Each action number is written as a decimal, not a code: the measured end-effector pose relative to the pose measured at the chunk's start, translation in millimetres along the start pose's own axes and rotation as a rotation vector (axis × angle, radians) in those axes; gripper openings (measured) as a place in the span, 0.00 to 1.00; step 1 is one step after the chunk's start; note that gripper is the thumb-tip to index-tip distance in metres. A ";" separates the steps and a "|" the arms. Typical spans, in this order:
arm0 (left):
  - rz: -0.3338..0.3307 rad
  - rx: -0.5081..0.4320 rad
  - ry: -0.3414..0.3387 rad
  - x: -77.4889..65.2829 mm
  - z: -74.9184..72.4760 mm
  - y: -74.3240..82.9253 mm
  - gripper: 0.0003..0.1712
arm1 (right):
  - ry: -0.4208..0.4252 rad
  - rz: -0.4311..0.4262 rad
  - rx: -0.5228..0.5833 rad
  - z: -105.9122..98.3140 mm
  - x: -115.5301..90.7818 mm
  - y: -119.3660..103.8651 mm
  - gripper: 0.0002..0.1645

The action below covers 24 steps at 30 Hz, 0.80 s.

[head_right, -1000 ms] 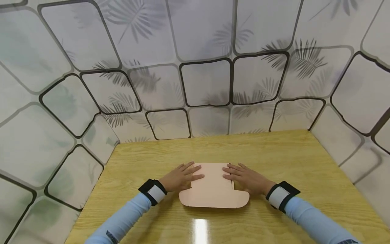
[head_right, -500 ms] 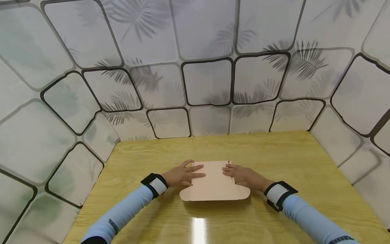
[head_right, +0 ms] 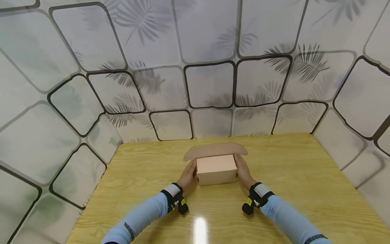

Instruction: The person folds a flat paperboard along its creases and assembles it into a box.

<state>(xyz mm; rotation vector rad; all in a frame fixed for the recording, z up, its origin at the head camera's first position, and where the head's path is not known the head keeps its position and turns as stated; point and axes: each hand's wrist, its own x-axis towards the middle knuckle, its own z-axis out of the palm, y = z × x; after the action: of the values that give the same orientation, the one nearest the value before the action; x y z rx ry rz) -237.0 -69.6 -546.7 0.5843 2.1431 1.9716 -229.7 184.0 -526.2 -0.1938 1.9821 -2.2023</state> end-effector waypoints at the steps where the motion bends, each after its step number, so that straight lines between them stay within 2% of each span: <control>1: -0.013 -0.033 0.064 1.3 5.7 0.8 0.41 | 0.054 0.023 0.056 5.6 0.9 -0.6 0.42; 2: -0.020 -0.079 0.113 3.5 9.9 0.3 0.40 | 0.100 0.027 0.094 10.5 2.1 -0.8 0.43; 4: -0.071 -0.140 0.202 1.7 19.0 18.8 0.37 | 0.173 0.013 0.143 18.2 4.6 -0.5 0.41; 6: -0.103 -0.249 0.233 1.5 23.4 29.9 0.34 | 0.217 -0.010 0.183 23.7 6.9 -0.1 0.38; 9: -0.155 -0.357 0.219 -3.6 25.1 45.2 0.34 | 0.268 -0.031 0.188 28.1 9.6 0.9 0.34; 11: -0.162 -0.402 0.194 -8.4 24.5 45.9 0.39 | 0.296 -0.019 0.191 30.5 9.6 2.3 0.35; 14: -0.123 -0.386 0.185 -7.8 21.9 37.1 0.47 | 0.328 -0.021 0.184 32.2 10.3 3.9 0.38; 17: -0.092 -0.366 0.221 -4.1 21.0 34.9 0.47 | 0.354 -0.042 0.176 33.1 11.4 4.6 0.41; 21: -0.084 -0.349 0.305 -5.6 22.6 49.5 0.42 | 0.364 -0.064 0.148 33.7 12.4 6.8 0.43; 24: -0.099 -0.328 0.349 -8.7 23.6 55.9 0.39 | 0.319 -0.043 0.059 32.5 7.8 10.5 0.43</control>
<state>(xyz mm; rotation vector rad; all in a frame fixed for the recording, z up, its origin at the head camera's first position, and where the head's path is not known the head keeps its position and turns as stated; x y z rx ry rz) -210.6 -48.6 -495.4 0.0825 1.9028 2.4395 -230.1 149.8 -533.4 0.1329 2.0781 -2.4440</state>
